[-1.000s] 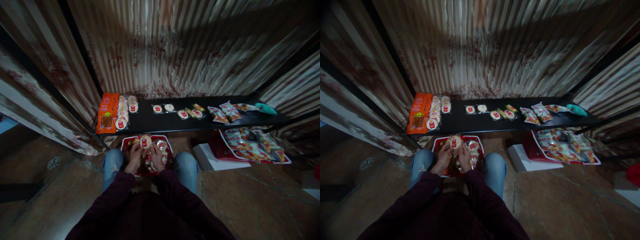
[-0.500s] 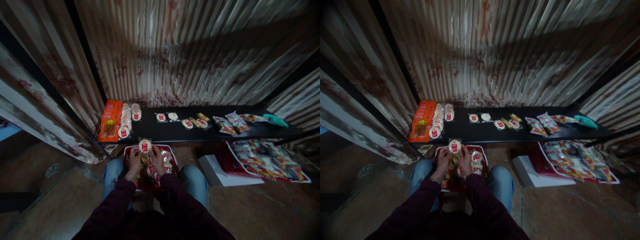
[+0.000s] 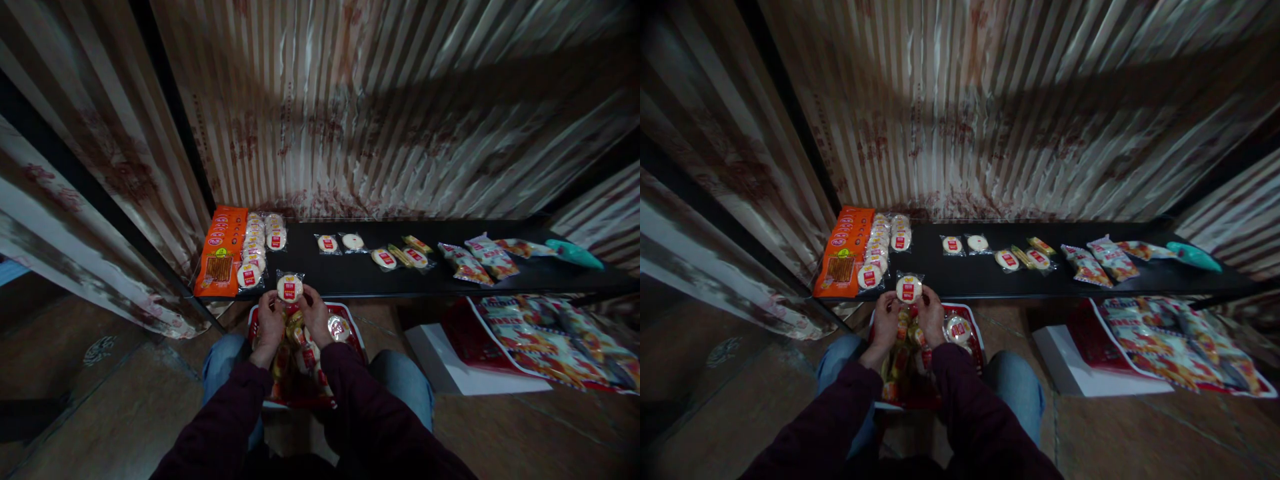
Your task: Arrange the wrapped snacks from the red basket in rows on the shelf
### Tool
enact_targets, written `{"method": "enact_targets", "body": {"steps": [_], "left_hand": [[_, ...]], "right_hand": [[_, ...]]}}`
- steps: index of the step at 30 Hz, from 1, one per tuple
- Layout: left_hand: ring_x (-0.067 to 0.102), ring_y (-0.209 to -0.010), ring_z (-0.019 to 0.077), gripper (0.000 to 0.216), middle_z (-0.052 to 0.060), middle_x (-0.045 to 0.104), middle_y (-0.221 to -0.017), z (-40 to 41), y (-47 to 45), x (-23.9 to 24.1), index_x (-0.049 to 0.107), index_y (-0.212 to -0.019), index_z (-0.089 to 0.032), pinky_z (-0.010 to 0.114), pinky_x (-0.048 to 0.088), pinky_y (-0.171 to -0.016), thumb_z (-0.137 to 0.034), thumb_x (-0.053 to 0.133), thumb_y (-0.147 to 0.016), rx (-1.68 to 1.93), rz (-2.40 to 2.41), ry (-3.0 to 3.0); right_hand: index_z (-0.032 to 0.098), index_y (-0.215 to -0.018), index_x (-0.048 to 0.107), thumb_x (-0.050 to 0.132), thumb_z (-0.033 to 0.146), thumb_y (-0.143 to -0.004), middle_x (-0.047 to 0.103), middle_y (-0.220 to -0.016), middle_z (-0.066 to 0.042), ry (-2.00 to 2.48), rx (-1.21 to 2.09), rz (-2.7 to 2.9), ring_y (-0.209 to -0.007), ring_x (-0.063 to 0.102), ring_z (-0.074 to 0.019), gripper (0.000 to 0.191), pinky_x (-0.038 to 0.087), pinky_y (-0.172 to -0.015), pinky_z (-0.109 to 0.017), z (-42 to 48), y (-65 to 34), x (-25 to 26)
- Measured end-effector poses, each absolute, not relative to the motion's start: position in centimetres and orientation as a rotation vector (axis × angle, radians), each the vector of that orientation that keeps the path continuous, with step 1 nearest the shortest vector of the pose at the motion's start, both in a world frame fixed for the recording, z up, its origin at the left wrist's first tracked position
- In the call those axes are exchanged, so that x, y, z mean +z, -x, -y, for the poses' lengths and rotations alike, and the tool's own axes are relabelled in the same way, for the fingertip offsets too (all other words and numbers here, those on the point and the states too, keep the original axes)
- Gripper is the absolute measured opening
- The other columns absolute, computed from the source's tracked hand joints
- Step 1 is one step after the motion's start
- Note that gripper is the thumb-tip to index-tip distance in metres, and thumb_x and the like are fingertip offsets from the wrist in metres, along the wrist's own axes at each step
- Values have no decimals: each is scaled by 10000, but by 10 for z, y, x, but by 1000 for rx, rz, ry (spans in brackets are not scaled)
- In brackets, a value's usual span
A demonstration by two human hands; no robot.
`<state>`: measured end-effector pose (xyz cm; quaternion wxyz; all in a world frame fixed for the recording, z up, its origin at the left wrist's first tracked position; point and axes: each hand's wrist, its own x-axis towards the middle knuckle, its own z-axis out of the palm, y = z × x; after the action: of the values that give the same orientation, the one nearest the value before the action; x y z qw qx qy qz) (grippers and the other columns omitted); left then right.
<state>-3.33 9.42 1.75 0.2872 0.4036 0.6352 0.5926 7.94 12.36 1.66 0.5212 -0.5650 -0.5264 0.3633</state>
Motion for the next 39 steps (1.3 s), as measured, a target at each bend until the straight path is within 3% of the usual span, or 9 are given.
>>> {"method": "enact_targets", "body": {"steps": [19,29,39], "left_hand": [[581,-970,209,327,97,621,-1009,-130,36,21,628,-968,-179,393,478,-929,-49,435,-738,1632,-1848,-1356],[551,-1131,232,400,111,592,-1152,-155,37,25,620,-1088,-187,421,421,-1045,-59,458,-745,1581,-1867,-1353],[477,-1270,251,448,161,518,-1327,-176,38,14,560,-1223,-140,422,394,-1085,-96,463,-788,1514,-1854,-1440]], "right_hand": [[186,-1095,631,510,264,-787,707,-1037,-73,1463,752,1443,-922,656,-204,341,503,-876,-357,-174,-73,20],[240,-1089,636,534,221,-781,716,-1007,-26,1551,675,1510,-899,653,-179,325,490,-856,-320,-200,-66,31],[202,-1081,641,513,218,-806,713,-1006,-61,1595,605,1560,-912,647,-201,304,484,-833,-327,-222,-56,34]]}}
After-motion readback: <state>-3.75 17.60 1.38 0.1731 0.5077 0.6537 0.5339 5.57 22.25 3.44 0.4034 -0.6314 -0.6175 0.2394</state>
